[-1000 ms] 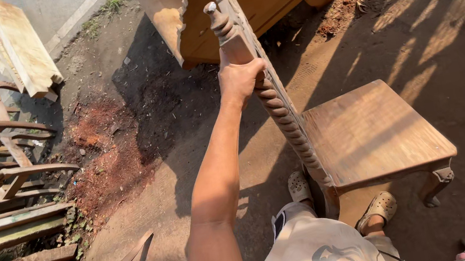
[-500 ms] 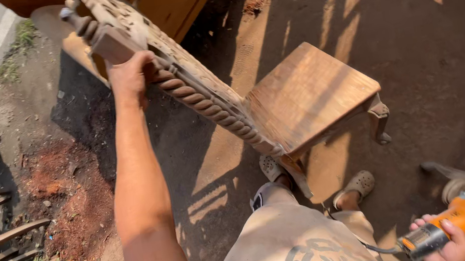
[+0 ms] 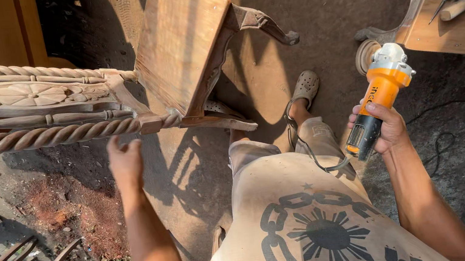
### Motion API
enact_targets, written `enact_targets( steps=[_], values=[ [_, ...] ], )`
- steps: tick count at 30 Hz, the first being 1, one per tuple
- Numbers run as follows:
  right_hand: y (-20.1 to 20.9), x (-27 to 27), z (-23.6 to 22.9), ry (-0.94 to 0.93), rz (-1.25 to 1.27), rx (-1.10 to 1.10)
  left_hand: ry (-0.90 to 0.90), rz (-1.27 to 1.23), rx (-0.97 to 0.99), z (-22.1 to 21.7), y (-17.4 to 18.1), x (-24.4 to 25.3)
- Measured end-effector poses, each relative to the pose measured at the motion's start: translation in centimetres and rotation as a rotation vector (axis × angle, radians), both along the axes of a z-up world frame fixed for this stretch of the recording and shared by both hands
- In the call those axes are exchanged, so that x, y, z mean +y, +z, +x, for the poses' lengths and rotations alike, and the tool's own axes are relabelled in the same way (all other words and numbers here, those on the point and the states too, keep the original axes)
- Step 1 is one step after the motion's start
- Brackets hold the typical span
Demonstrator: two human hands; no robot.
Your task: The person sands the surface of a wooden chair using a power sander, moving the tool across the seat and frame while holding the chair steady.
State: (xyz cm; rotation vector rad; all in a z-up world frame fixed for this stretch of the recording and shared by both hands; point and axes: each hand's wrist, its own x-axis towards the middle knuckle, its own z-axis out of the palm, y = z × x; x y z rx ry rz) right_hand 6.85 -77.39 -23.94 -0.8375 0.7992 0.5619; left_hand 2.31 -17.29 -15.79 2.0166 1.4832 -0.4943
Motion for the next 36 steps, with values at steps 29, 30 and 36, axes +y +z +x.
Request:
enact_targets(
  steps=[29, 30, 36],
  values=[
    [-8.2, 25.4, -1.2, -0.130, 0.200, -0.084, -1.834, -0.565, -0.458, 4.9, -10.2, -16.2],
    [-8.8, 25.9, -1.0, -0.122, 0.211, -0.085, -1.829, -0.553, -0.451, 4.7, -10.8, -15.7],
    [-11.7, 26.9, -0.3, -0.202, 0.221, -0.051, -1.852, -0.532, -0.380, 5.3, -13.5, -15.3]
  ],
)
